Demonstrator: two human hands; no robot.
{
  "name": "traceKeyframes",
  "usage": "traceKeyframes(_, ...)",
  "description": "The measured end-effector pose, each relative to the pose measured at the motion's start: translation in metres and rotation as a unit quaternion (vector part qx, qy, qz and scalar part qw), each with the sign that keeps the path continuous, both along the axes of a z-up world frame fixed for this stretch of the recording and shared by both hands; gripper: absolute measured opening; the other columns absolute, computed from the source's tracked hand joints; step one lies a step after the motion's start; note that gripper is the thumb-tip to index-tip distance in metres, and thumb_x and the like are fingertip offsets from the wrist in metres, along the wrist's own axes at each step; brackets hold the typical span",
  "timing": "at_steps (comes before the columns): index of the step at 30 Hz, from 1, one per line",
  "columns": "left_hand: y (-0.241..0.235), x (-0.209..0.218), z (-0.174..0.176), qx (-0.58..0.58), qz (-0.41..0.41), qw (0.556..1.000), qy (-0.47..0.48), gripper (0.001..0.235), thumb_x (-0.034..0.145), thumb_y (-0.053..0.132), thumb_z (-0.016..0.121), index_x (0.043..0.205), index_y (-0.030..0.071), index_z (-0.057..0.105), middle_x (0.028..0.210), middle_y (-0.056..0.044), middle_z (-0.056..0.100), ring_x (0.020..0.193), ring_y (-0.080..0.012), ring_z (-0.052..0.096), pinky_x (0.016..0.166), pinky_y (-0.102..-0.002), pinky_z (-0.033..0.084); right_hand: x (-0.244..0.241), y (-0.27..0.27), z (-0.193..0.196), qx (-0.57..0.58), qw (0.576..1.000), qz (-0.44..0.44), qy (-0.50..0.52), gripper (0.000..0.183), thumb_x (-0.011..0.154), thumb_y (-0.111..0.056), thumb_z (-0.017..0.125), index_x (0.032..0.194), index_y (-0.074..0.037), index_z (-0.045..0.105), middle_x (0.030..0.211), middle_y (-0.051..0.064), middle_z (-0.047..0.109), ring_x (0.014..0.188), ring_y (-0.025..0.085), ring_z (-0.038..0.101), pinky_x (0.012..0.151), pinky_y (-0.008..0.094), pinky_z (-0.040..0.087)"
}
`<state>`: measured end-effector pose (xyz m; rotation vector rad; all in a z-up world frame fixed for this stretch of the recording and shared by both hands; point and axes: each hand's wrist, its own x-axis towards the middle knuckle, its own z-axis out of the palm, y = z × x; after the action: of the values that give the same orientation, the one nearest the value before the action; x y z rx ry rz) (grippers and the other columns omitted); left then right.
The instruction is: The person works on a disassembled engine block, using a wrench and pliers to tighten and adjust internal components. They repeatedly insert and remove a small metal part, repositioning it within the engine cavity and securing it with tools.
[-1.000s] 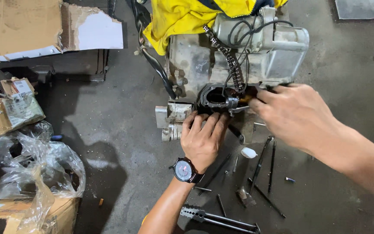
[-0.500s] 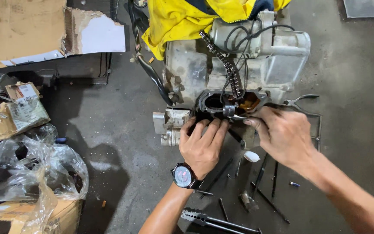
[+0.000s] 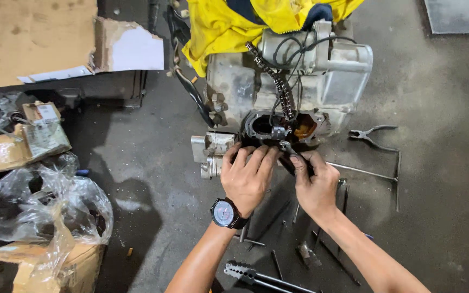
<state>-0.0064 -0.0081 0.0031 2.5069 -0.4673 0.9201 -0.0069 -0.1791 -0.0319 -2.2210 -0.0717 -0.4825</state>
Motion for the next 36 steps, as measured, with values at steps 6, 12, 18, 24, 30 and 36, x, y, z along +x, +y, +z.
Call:
traceKeyframes(6,-0.003,-0.004,0.011,0.001,-0.003,1.000,-0.004,0.029,0.090,0.016,0.077,0.118,0.011,0.072,0.108,0.000,0.069,0.099,-0.0204,0.065,0.101,-0.044,0.049,0.020,-0.030,0.041,-0.105,0.983,0.151,-0.012,0.018,0.099,-0.020,0.069,0.103,-0.003,0.074,0.089,0.018,0.075,0.074,0.033,0.072,0.068,0.043,0.056)
traceKeyframes(12,0.000,-0.001,0.007,-0.011,-0.008,1.000,-0.008,0.029,0.090,0.016,0.077,0.118,0.013,0.072,0.109,0.000,0.070,0.100,-0.0205,0.065,0.102,-0.044,0.049,0.021,-0.028,0.042,-0.111,0.979,0.172,0.006,0.017,0.094,-0.012,0.071,0.104,0.001,0.072,0.093,0.019,0.074,0.079,0.039,0.072,0.068,0.043,0.056)
traceKeyframes(18,0.005,0.002,0.002,-0.013,-0.012,1.000,0.011,0.032,0.088,0.016,0.077,0.119,0.013,0.072,0.111,0.001,0.070,0.101,-0.0203,0.064,0.104,-0.045,0.048,0.019,-0.021,0.018,-0.088,0.985,0.144,-0.018,0.018,0.092,-0.008,0.072,0.107,0.002,0.071,0.095,0.020,0.072,0.078,0.038,0.071,0.067,0.042,0.055)
traceKeyframes(24,0.010,0.002,-0.002,-0.018,-0.013,1.000,0.019,0.033,0.087,0.017,0.077,0.120,0.013,0.073,0.111,0.001,0.069,0.102,-0.0209,0.064,0.104,-0.045,0.047,0.030,-0.032,0.027,-0.206,0.958,0.193,-0.036,0.024,0.089,-0.006,0.072,0.112,0.001,0.069,0.090,0.019,0.071,0.073,0.038,0.069,0.064,0.045,0.054)
traceKeyframes(30,0.015,0.002,0.000,-0.010,-0.012,1.000,0.018,0.029,0.091,0.018,0.075,0.119,0.013,0.073,0.111,0.000,0.069,0.100,-0.0213,0.063,0.104,-0.043,0.047,0.049,-0.043,0.051,-0.386,0.876,0.288,0.031,0.027,0.089,-0.006,0.069,0.115,0.001,0.068,0.081,0.015,0.071,0.058,0.029,0.069,0.051,0.039,0.055)
traceKeyframes(36,0.017,0.002,0.002,-0.041,-0.026,0.999,0.023,0.025,0.091,0.018,0.073,0.115,0.009,0.071,0.109,-0.004,0.069,0.101,-0.0241,0.064,0.105,-0.044,0.047,0.054,0.052,0.179,-0.729,0.553,0.382,0.131,0.013,0.091,-0.013,0.063,0.087,-0.009,0.074,0.080,0.009,0.070,0.077,0.026,0.068,0.065,0.041,0.056)
